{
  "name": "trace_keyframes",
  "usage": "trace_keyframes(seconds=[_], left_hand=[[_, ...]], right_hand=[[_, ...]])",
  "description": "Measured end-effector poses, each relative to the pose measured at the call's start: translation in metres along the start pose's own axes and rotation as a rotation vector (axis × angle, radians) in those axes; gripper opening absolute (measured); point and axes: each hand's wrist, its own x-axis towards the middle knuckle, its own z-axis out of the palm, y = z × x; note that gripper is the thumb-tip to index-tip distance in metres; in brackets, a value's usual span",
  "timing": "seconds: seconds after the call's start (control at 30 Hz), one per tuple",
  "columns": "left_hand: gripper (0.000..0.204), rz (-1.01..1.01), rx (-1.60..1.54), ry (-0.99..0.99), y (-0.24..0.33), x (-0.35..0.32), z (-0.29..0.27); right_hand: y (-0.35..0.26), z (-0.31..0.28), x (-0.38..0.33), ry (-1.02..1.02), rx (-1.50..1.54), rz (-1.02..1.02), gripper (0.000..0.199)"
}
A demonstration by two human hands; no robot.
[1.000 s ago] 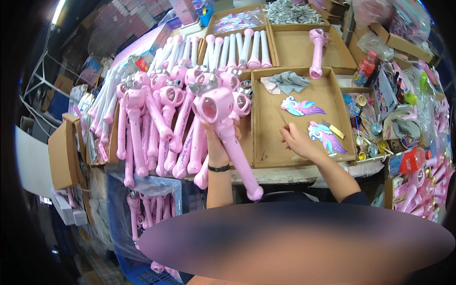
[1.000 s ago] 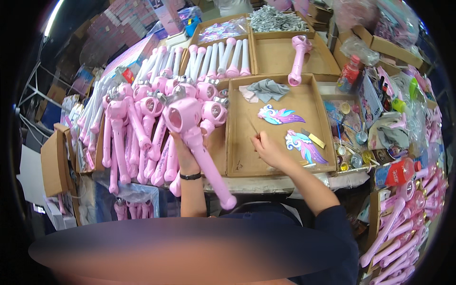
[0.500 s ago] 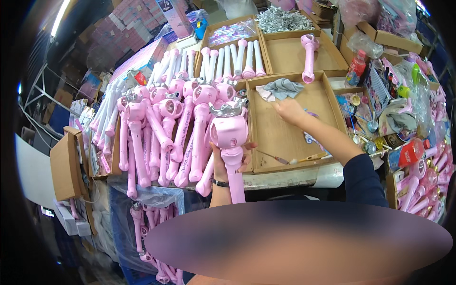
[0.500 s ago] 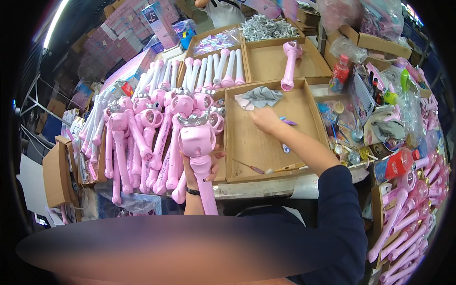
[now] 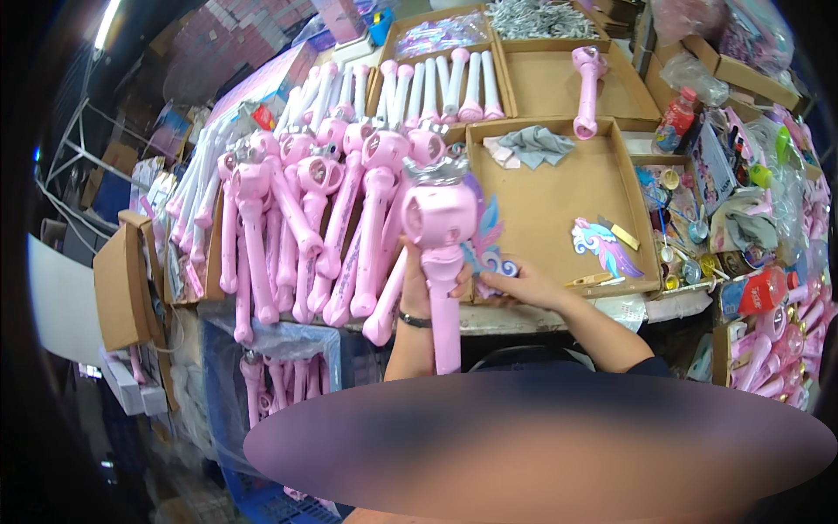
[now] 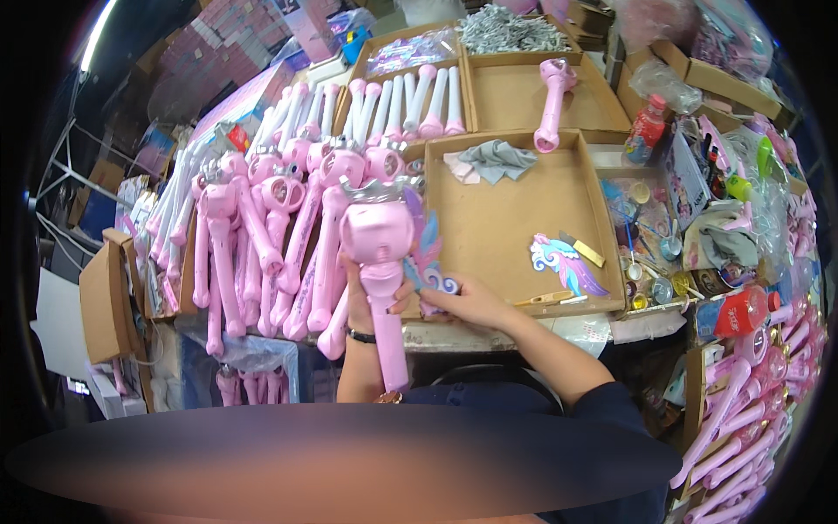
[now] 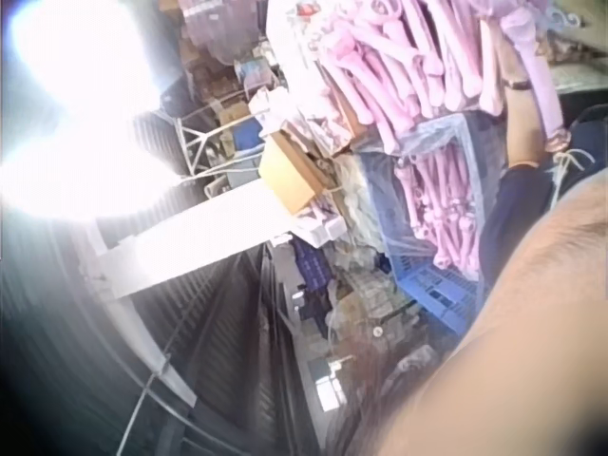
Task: The person assembles pink wand-like toys by attaching a unicorn sticker to the head and using a screwdriver to tighten a screw. They repeat this process for multiple wands, placing finished units on a nearby tray.
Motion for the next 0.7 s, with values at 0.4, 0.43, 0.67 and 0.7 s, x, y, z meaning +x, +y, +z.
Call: trace_keyframes(seconds=[0.4, 0.43, 0.67, 0.7], left_hand=[[0.081, -0.045, 0.293, 0.107, -0.017, -0.002, 0.005], [0.079, -0.038, 0.349, 0.135, -0.018, -0.003, 0.005], [0.052, -0.004, 0.501, 0.159, -0.025, -0.006, 0.012], [0.056, -0.001, 0.505, 0.174, -0.027, -0.006, 0.014]], right_hand=[[-0.022, 0.032, -0.009, 0.384, -0.193, -0.548, 0.02], [-0.02, 0.033, -0.008, 0.371, -0.292, -0.525, 0.021], [-0.02, 0.024, -0.004, 0.657, -0.404, -0.518, 0.02], [-0.02, 0.025, -0.005, 0.657, -0.453, -0.481, 0.02]])
